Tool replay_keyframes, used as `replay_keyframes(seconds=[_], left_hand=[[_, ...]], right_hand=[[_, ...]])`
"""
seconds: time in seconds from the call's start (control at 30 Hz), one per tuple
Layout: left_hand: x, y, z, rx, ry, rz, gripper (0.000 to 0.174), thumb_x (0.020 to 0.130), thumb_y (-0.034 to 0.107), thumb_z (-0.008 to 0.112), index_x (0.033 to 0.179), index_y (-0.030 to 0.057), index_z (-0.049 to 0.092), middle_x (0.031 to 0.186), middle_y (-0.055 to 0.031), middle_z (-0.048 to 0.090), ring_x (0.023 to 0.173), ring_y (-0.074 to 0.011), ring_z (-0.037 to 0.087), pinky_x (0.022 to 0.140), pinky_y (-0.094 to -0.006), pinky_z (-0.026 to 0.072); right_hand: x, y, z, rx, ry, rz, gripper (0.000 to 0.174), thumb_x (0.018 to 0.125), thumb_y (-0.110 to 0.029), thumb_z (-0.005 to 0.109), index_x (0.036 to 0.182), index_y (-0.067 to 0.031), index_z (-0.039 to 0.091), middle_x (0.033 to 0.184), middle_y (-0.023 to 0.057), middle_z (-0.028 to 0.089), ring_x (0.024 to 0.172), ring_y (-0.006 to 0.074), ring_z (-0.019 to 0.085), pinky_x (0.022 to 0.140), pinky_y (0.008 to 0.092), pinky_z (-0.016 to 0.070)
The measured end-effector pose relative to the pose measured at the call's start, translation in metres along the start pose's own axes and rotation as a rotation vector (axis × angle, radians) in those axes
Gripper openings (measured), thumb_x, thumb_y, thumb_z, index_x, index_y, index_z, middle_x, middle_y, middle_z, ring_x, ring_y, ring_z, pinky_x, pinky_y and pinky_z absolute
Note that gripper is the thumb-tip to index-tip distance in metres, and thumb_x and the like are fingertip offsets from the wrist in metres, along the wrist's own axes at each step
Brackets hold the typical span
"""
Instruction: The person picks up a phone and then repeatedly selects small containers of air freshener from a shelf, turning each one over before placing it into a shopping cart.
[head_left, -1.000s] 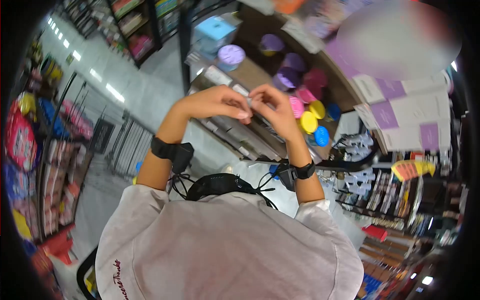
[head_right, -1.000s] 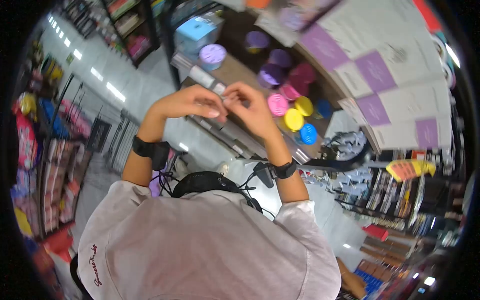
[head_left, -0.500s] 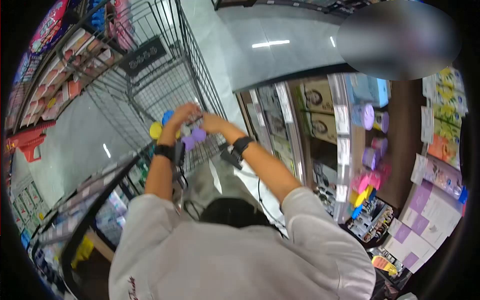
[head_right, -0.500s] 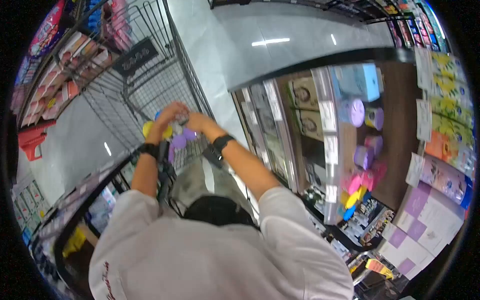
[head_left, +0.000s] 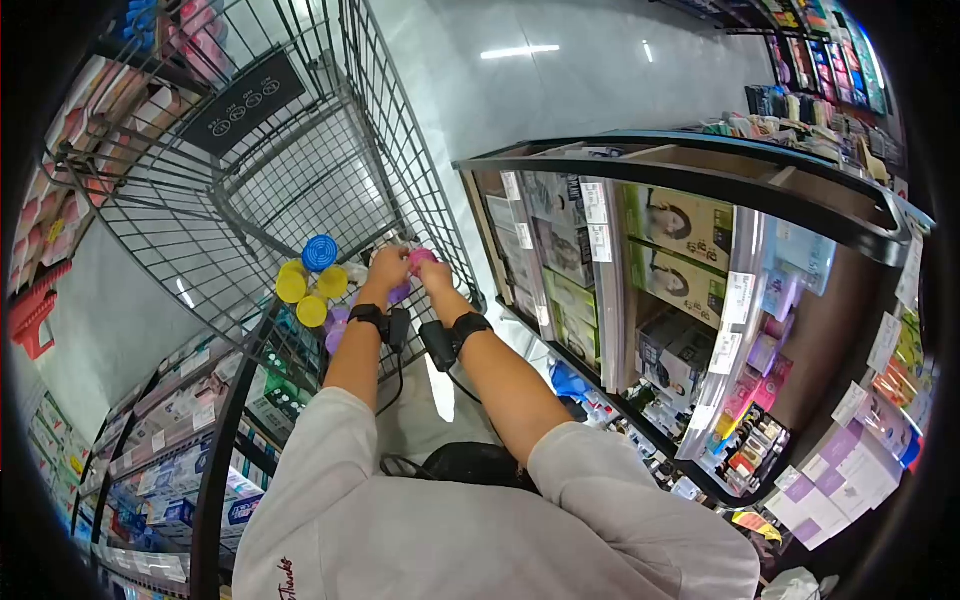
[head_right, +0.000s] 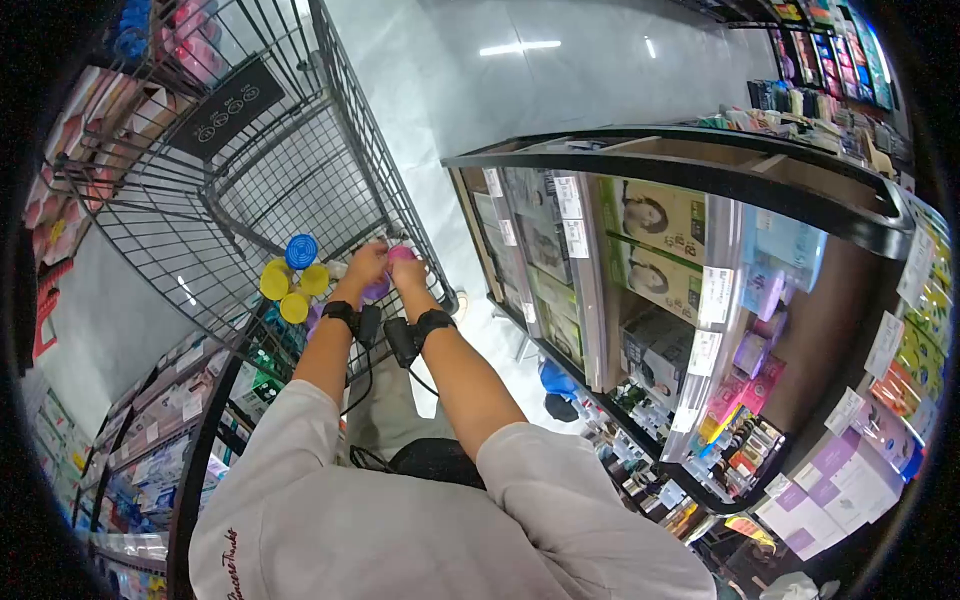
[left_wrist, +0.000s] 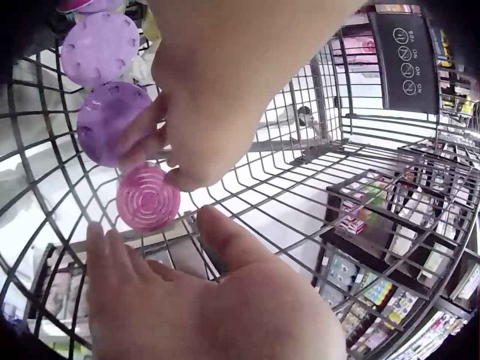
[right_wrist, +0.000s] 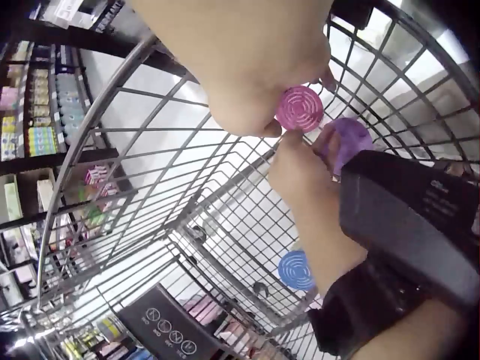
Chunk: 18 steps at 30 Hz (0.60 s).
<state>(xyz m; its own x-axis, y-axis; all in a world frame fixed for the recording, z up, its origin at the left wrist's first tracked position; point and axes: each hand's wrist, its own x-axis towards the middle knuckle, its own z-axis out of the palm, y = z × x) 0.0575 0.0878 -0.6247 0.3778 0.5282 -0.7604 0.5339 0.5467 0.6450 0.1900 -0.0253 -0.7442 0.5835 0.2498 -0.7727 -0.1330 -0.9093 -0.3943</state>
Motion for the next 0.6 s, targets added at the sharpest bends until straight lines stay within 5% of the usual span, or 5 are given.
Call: replay_keyframes(seconds=[0.1, 0.17, 0.4, 0.53, 0.6], left_hand=[[0.004, -0.001, 0.002, 0.159, 0.031, 0.106, 0.041, 0.08, 0.025, 0.066, 0.115, 0.0037, 0.07, 0.109, -0.0227, 0.07, 0.101, -0.0368, 0.068, 0.088, -0.0422, 0.0531], [0.009, -0.006, 0.002, 0.212, 0.035, 0.202, 0.038, 0.083, 0.025, 0.065, 0.115, 0.0062, 0.07, 0.107, -0.0206, 0.071, 0.099, -0.0358, 0.068, 0.087, -0.0433, 0.0533], [-0.017, 0.023, -0.033, 0.082, 0.233, 0.349, 0.027, 0.086, 0.028, 0.069, 0.1, 0.0053, 0.074, 0.088, -0.0151, 0.072, 0.08, -0.0281, 0.069, 0.074, -0.0389, 0.0536], [-0.049, 0.061, -0.072, -0.072, 0.214, 0.244, 0.026, 0.088, 0.027, 0.07, 0.091, 0.0016, 0.074, 0.077, -0.0095, 0.069, 0.069, -0.0175, 0.063, 0.063, -0.0325, 0.049], [-0.089, 0.111, -0.098, -0.398, 0.127, 0.111, 0.025, 0.09, 0.025, 0.069, 0.091, 0.0006, 0.075, 0.074, -0.0022, 0.066, 0.065, -0.0098, 0.056, 0.058, -0.0266, 0.0434]], right_hand=[[-0.129, -0.138, -0.051, 0.125, -0.153, 0.19, 0.034, 0.079, -0.029, 0.07, 0.1, -0.0025, 0.066, 0.086, 0.0075, 0.067, 0.072, 0.0227, 0.065, 0.067, 0.0385, 0.0497], [-0.134, -0.145, -0.054, 0.316, -0.188, 0.29, 0.028, 0.076, -0.019, 0.074, 0.094, 0.0017, 0.067, 0.071, 0.0092, 0.062, 0.053, 0.0199, 0.057, 0.045, 0.0353, 0.0454], [-0.168, -0.173, -0.06, 0.193, -0.464, 0.277, 0.047, 0.088, -0.023, 0.061, 0.126, 0.0026, 0.051, 0.097, 0.015, 0.067, 0.067, 0.0283, 0.07, 0.057, 0.0329, 0.0567], [-0.228, -0.226, -0.085, 0.322, -0.433, -0.167, 0.051, 0.082, -0.005, 0.065, 0.128, 0.0063, 0.047, 0.092, 0.0118, 0.066, 0.064, 0.0194, 0.065, 0.057, 0.0304, 0.0535], [-0.25, -0.26, -0.115, -0.098, -0.468, -0.68, 0.052, 0.081, -0.006, 0.07, 0.128, 0.0063, 0.049, 0.084, 0.0081, 0.065, 0.065, 0.0151, 0.062, 0.059, 0.0287, 0.0506]])
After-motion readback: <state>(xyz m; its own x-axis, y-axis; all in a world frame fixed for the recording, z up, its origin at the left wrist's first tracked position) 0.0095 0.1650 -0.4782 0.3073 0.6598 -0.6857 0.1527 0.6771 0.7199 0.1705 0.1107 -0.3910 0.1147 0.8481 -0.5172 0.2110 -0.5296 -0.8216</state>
